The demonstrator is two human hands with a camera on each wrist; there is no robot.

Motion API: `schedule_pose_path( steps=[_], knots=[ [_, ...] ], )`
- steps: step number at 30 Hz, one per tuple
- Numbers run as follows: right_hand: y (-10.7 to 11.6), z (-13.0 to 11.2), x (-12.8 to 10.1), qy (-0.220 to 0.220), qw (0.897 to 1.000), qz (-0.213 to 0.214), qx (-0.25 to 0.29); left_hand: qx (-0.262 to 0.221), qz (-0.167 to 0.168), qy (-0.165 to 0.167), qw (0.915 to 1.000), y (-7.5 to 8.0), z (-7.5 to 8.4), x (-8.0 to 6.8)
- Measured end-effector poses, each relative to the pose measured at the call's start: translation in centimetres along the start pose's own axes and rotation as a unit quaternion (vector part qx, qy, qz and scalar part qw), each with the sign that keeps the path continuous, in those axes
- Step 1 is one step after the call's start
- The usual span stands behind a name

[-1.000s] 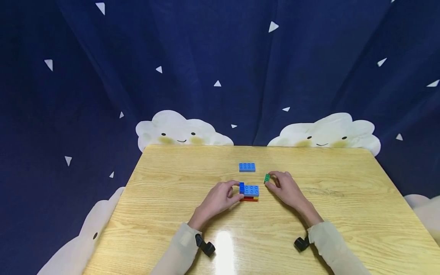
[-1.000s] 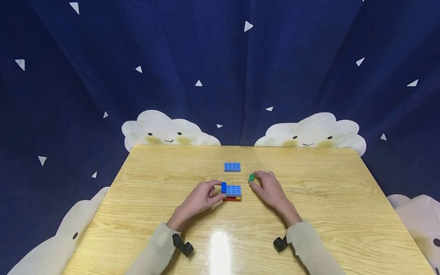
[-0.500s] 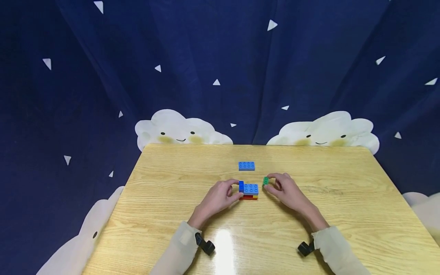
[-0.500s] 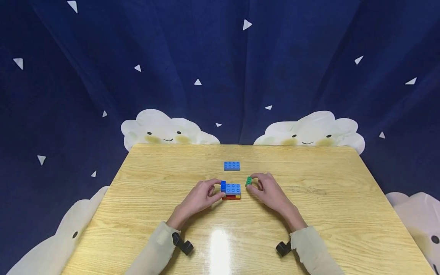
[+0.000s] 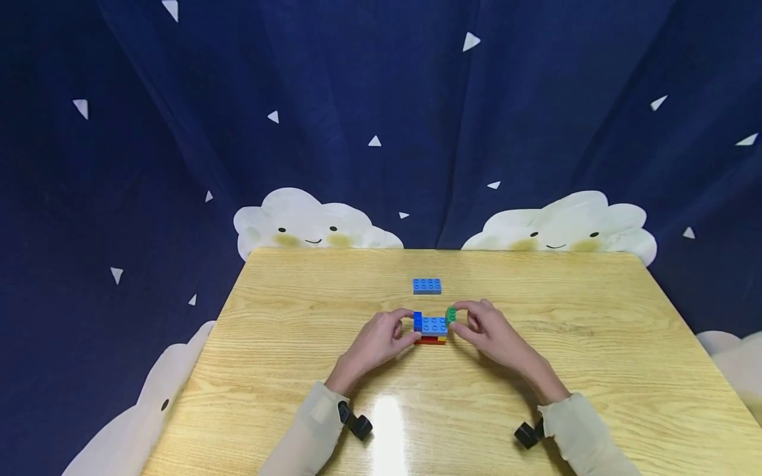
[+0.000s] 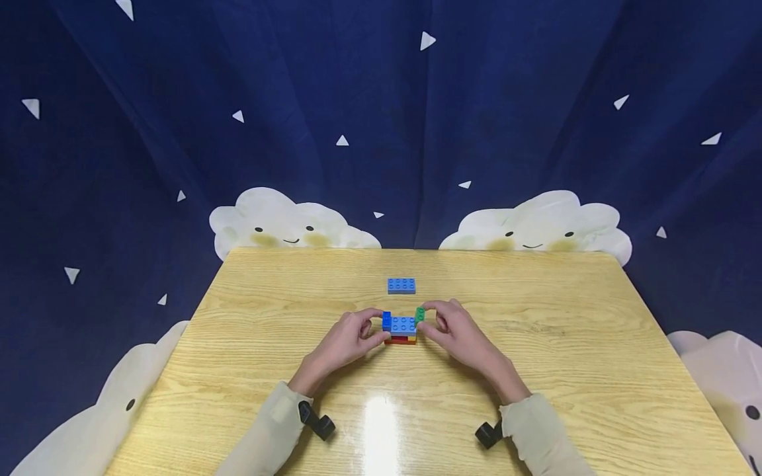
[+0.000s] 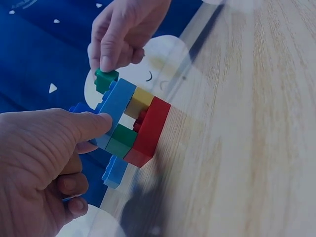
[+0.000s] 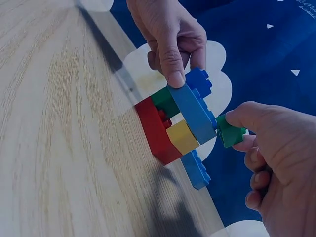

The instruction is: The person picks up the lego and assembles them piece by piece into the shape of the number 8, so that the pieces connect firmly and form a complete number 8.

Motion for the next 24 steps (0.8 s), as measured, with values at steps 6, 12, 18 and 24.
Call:
schedule_pose_path(
  steps=[6, 12, 18, 24],
  knots=[
    [-0.2, -0.3, 0.0, 0.006, 1.0, 0.004, -0.001, 0.002, 0.001, 0.001, 1.0, 0.0, 0.0, 0.0],
    [-0.5, -0.6, 0.2, 0.007, 1.0, -0.011, -0.009, 0.0, 0.002, -0.004, 1.0, 0.0, 0.1, -0.1],
    [-0.4, -1.1, 0.3, 0.002, 1.0, -0.019, -0.024, 0.0, 0.003, -0.007, 1.0, -0.1, 0.1, 0.0],
    [-0.5, -1.5, 0.6, -0.004, 0.999, -0.036, -0.036, 0.001, 0.006, -0.003, 1.0, -0.2, 0.0, -0.1]
  ],
)
Point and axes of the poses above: each hand's wrist, its own x-axis towards the middle knuckle, its own y-axis out of the back of the hand, z = x × y, the point moved 1 cm from there along x, towards the middle knuckle, and after that the axes turned 4 degrees about x, right-handed, at the moved point
